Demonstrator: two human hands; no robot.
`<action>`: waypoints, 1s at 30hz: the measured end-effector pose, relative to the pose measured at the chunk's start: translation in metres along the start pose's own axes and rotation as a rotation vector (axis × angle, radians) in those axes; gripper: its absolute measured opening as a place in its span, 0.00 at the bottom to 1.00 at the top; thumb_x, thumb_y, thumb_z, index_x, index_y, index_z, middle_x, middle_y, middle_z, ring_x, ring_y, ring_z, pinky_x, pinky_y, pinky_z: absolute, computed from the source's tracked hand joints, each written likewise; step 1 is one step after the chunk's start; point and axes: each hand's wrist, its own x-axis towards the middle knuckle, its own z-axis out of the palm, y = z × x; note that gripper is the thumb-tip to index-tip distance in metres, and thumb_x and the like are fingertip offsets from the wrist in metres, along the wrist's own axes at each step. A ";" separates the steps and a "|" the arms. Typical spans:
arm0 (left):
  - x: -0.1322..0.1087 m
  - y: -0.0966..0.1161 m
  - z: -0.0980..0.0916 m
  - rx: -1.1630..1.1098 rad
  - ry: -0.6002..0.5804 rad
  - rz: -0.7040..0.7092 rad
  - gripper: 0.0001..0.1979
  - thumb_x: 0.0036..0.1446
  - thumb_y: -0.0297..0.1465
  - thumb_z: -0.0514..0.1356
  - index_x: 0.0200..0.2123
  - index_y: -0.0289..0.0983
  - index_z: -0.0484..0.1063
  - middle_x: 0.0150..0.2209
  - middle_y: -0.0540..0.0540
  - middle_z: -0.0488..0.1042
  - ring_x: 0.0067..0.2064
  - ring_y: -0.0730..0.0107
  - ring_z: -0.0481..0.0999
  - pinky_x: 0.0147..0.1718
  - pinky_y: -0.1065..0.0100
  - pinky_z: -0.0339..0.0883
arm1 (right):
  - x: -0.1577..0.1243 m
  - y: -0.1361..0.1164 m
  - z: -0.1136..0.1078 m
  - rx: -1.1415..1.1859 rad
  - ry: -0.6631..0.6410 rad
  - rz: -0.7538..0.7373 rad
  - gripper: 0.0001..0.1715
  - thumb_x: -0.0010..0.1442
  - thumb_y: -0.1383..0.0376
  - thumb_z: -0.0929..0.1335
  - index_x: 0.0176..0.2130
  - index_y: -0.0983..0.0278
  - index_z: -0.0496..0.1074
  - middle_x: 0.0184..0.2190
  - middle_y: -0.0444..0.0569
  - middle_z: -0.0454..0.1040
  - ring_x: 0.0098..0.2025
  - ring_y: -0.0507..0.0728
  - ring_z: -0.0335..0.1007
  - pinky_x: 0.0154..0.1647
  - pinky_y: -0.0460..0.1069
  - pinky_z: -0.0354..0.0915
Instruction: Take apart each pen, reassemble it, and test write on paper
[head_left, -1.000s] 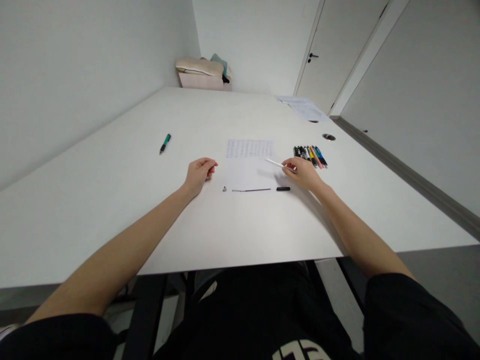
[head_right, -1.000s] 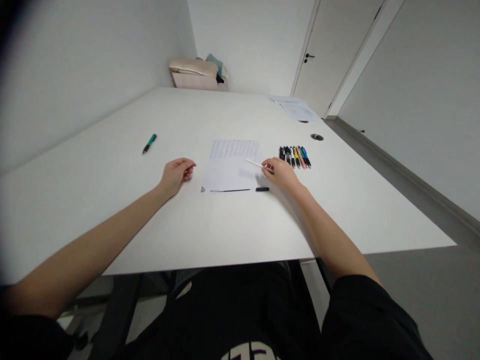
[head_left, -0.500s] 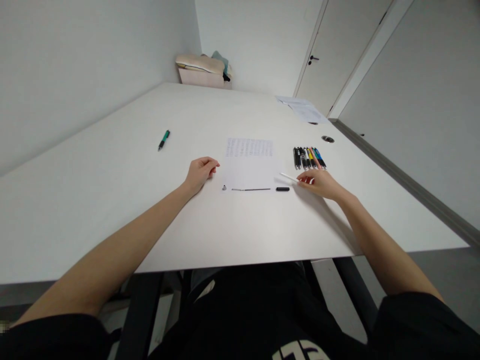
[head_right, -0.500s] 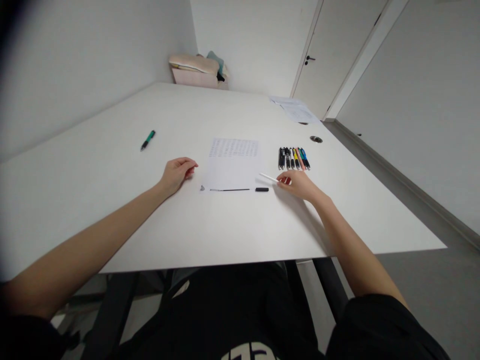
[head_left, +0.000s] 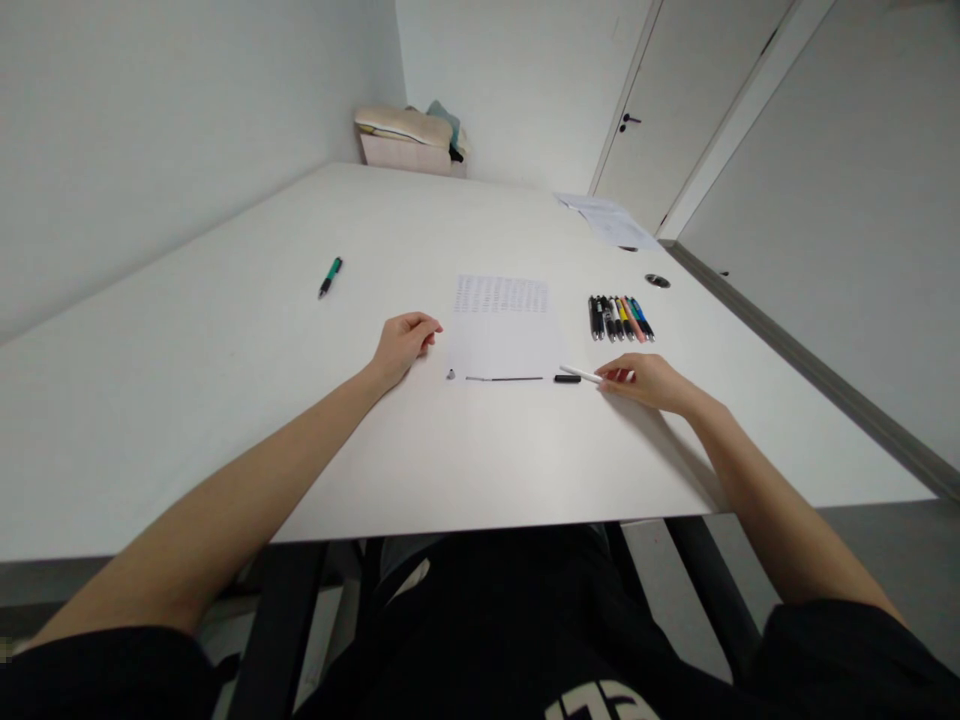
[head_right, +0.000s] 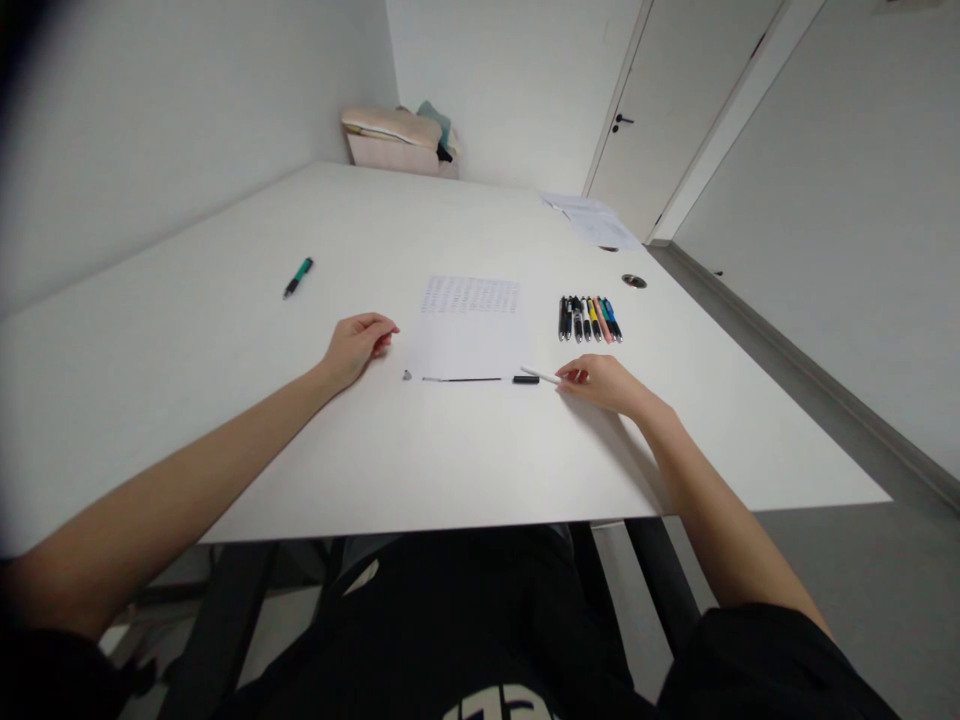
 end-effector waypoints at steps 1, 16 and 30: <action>0.000 0.000 0.000 0.001 -0.002 0.000 0.07 0.42 0.31 0.59 0.21 0.33 0.70 0.16 0.52 0.62 0.17 0.82 0.58 0.14 0.76 0.48 | 0.002 0.002 -0.004 0.020 -0.008 -0.005 0.17 0.51 0.55 0.67 0.38 0.61 0.76 0.29 0.47 0.76 0.29 0.53 0.69 0.30 0.48 0.64; 0.001 0.000 0.000 0.000 0.001 -0.016 0.06 0.41 0.31 0.59 0.21 0.33 0.70 0.16 0.52 0.63 0.17 0.82 0.58 0.14 0.76 0.48 | 0.051 0.033 0.017 0.763 -0.013 0.155 0.11 0.50 0.59 0.65 0.24 0.64 0.63 0.18 0.40 0.59 0.19 0.47 0.52 0.18 0.44 0.48; 0.001 0.001 0.000 0.018 0.005 -0.022 0.06 0.42 0.31 0.58 0.21 0.33 0.69 0.16 0.52 0.62 0.17 0.81 0.57 0.15 0.75 0.48 | 0.042 0.027 0.011 0.416 -0.082 0.014 0.15 0.52 0.54 0.64 0.27 0.64 0.67 0.19 0.40 0.62 0.21 0.48 0.54 0.21 0.45 0.52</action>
